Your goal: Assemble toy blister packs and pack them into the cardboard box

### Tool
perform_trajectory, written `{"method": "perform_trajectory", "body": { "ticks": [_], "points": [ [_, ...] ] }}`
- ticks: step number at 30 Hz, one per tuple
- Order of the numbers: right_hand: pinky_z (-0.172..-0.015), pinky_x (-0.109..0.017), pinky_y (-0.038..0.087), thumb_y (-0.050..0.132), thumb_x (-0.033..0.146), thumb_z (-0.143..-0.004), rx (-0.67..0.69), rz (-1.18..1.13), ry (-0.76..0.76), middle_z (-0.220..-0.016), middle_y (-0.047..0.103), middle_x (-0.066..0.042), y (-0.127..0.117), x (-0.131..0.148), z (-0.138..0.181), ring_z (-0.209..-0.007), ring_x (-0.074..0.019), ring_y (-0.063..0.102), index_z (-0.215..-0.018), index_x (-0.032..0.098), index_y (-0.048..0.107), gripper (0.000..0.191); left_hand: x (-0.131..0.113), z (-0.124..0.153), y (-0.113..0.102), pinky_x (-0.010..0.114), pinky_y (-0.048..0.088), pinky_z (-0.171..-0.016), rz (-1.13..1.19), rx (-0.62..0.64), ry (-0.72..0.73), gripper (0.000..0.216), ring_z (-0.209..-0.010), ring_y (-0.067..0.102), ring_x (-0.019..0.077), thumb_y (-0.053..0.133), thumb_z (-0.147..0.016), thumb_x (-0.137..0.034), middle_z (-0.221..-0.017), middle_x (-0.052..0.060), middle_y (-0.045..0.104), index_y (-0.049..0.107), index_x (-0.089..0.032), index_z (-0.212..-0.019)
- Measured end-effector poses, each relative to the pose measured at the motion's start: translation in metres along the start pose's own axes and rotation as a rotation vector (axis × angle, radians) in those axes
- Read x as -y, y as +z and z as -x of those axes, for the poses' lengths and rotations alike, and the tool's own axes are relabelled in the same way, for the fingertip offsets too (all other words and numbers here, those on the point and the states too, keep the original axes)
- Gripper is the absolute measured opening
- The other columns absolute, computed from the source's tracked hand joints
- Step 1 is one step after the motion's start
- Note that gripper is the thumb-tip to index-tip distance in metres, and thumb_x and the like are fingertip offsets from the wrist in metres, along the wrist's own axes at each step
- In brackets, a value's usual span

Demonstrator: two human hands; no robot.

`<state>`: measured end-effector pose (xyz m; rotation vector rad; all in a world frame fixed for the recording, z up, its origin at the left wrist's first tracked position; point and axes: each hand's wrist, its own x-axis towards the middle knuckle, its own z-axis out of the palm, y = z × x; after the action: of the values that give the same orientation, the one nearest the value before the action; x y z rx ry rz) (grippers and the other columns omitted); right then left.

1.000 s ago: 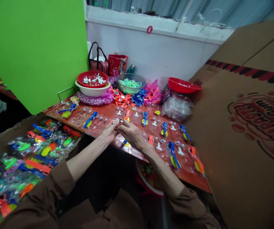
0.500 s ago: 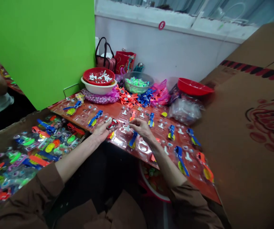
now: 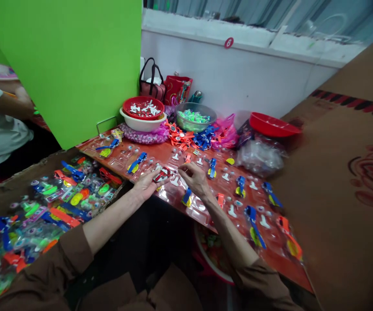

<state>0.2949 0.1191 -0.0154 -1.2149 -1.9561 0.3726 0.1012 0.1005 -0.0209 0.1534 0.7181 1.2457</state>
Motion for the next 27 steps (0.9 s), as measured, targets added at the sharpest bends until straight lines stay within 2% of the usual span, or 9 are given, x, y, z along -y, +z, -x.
{"method": "perform_trajectory", "body": {
  "ticks": [3, 7, 10, 15, 19, 24, 27],
  "points": [
    [-0.065, -0.027, 0.047, 0.055, 0.024, -0.095, 0.075, 0.034, -0.190, -0.086, 0.061, -0.004, -0.005, 0.031, 0.000, -0.073, -0.0154, 0.057, -0.093, 0.020, 0.067, 0.013, 0.004, 0.001, 0.002, 0.042, 0.062, -0.082, 0.003, 0.001, -0.013, 0.011, -0.082, 0.071, 0.0201, 0.065, -0.083, 0.000, -0.082, 0.008, 0.073, 0.069, -0.009, -0.079],
    [-0.076, -0.032, 0.048, 0.052, 0.014, -0.097, 0.305, 0.386, -0.469, -0.098, 0.063, -0.008, 0.003, 0.057, 0.005, -0.088, -0.0197, 0.059, -0.102, 0.022, 0.068, 0.019, 0.013, 0.005, 0.005, 0.029, 0.059, -0.074, 0.006, -0.036, -0.022, 0.011, -0.068, 0.066, 0.0130, 0.070, -0.079, -0.002, -0.075, 0.004, 0.071, 0.070, -0.011, -0.074],
    [-0.082, -0.037, 0.048, 0.053, 0.009, -0.095, 0.386, 0.567, -0.591, -0.107, 0.064, -0.010, 0.007, 0.062, 0.013, -0.096, -0.0238, 0.057, -0.104, 0.021, 0.067, 0.021, 0.018, 0.012, 0.005, 0.027, 0.057, -0.066, 0.015, -0.068, -0.035, 0.012, -0.062, 0.063, 0.0126, 0.070, -0.079, -0.003, -0.071, 0.004, 0.070, 0.069, -0.011, -0.070],
    [-0.082, -0.038, 0.049, 0.052, 0.009, -0.095, 0.454, 0.620, -0.642, -0.113, 0.064, -0.010, 0.006, 0.065, 0.024, -0.097, -0.0235, 0.057, -0.116, 0.022, 0.063, 0.026, 0.021, 0.028, -0.002, 0.027, 0.055, -0.061, 0.024, -0.109, -0.072, 0.016, -0.059, 0.063, 0.0133, 0.062, -0.085, -0.004, -0.067, 0.004, 0.069, 0.067, -0.010, -0.071],
    [-0.083, -0.039, 0.049, 0.053, 0.009, -0.094, 0.492, 0.657, -0.668, -0.112, 0.064, -0.010, 0.011, 0.069, 0.025, -0.097, -0.0242, 0.058, -0.116, 0.020, 0.062, 0.027, 0.021, 0.032, -0.005, 0.026, 0.054, -0.060, 0.026, -0.127, -0.109, 0.014, -0.059, 0.063, 0.0132, 0.061, -0.084, -0.001, -0.068, 0.004, 0.069, 0.066, -0.010, -0.074],
    [-0.086, -0.040, 0.049, 0.051, 0.009, -0.094, 0.489, 0.670, -0.732, -0.118, 0.064, -0.011, 0.016, 0.066, 0.024, -0.104, -0.0250, 0.058, -0.115, 0.020, 0.063, 0.026, 0.014, 0.033, -0.006, 0.023, 0.051, -0.057, 0.025, -0.154, -0.149, 0.019, -0.054, 0.060, 0.0110, 0.057, -0.087, 0.000, -0.063, 0.002, 0.066, 0.062, -0.011, -0.072],
    [-0.087, -0.039, 0.049, 0.050, 0.008, -0.094, 0.474, 0.658, -0.737, -0.118, 0.064, -0.010, 0.017, 0.064, 0.025, -0.105, -0.0242, 0.059, -0.117, 0.022, 0.062, 0.030, 0.011, 0.035, -0.007, 0.026, 0.053, -0.059, 0.022, -0.146, -0.161, 0.019, -0.056, 0.061, 0.0120, 0.055, -0.089, -0.003, -0.065, 0.003, 0.066, 0.063, -0.011, -0.074]
  ]
}}
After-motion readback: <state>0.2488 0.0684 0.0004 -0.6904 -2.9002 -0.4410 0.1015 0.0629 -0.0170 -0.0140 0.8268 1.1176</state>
